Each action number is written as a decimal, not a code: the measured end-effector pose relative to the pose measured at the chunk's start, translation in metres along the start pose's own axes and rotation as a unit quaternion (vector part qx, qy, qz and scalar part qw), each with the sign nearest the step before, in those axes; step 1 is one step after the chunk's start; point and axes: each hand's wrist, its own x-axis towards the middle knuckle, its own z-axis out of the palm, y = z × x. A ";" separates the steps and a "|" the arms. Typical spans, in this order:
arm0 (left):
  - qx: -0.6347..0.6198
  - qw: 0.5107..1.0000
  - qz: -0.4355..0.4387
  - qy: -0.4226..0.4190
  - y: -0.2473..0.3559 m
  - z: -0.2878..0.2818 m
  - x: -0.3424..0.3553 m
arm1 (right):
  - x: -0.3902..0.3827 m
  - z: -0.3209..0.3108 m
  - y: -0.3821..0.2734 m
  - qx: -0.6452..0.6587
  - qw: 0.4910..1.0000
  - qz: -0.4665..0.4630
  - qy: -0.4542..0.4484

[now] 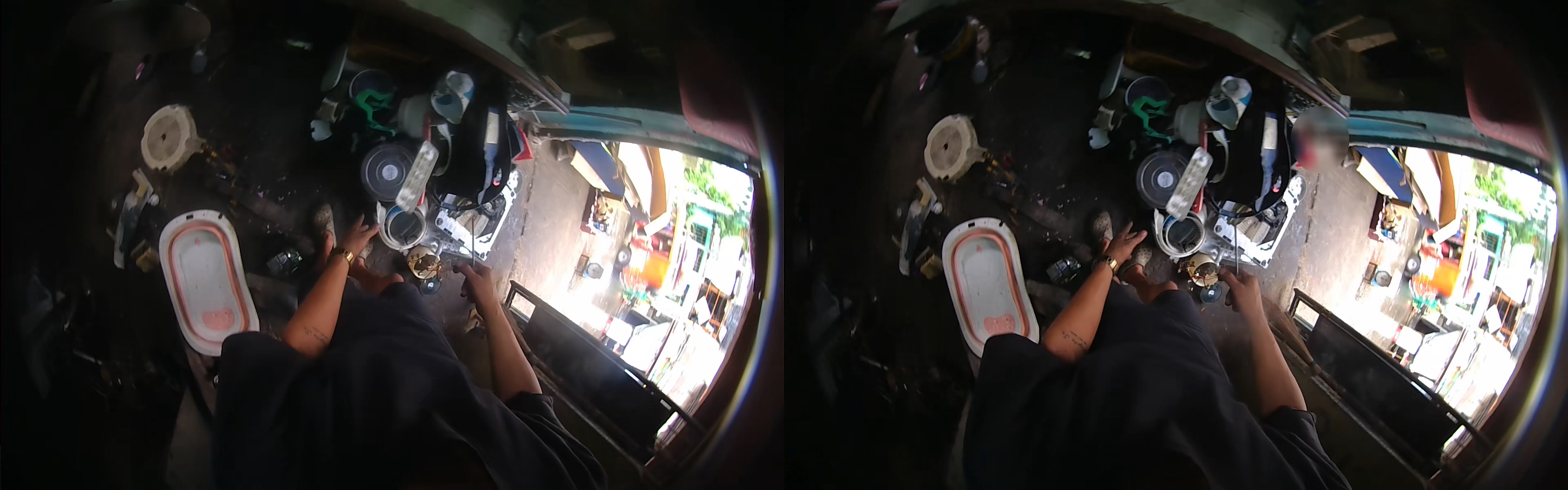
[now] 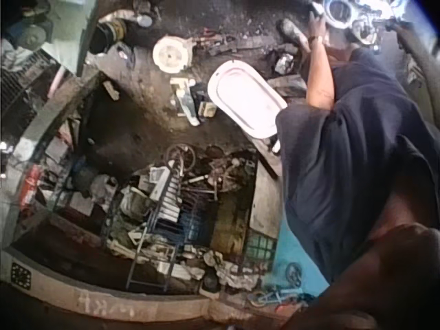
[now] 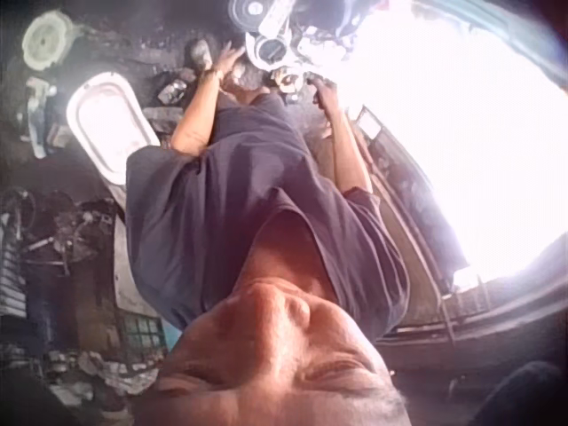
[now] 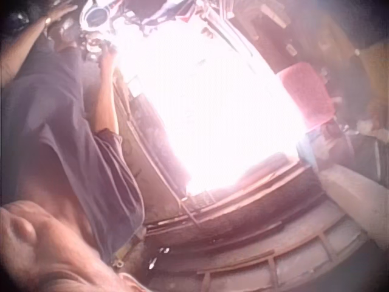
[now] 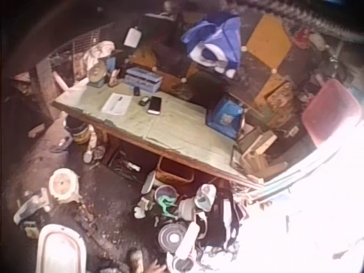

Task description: The person sits on the floor and uses pliers and a screwdriver to manipulate a green plastic object, then examines and pries at a white remote control. The person later walks outside and handles large sacks of material.

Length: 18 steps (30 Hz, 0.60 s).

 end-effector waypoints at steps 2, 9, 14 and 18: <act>0.109 0.986 0.129 0.013 -0.035 -0.002 -0.007 | 0.012 0.002 0.009 0.018 0.999 -0.035 0.021; -0.054 0.965 -0.149 0.208 -0.139 -0.148 -0.147 | 0.049 0.013 0.020 -0.007 0.996 -0.087 0.028; -0.079 0.874 -0.373 0.301 -0.144 -0.251 -0.253 | 0.079 0.030 0.017 -0.006 0.988 -0.147 0.037; -0.162 0.864 -0.296 0.375 -0.125 -0.275 -0.302 | 0.128 0.060 0.032 -0.154 0.951 -0.265 -0.035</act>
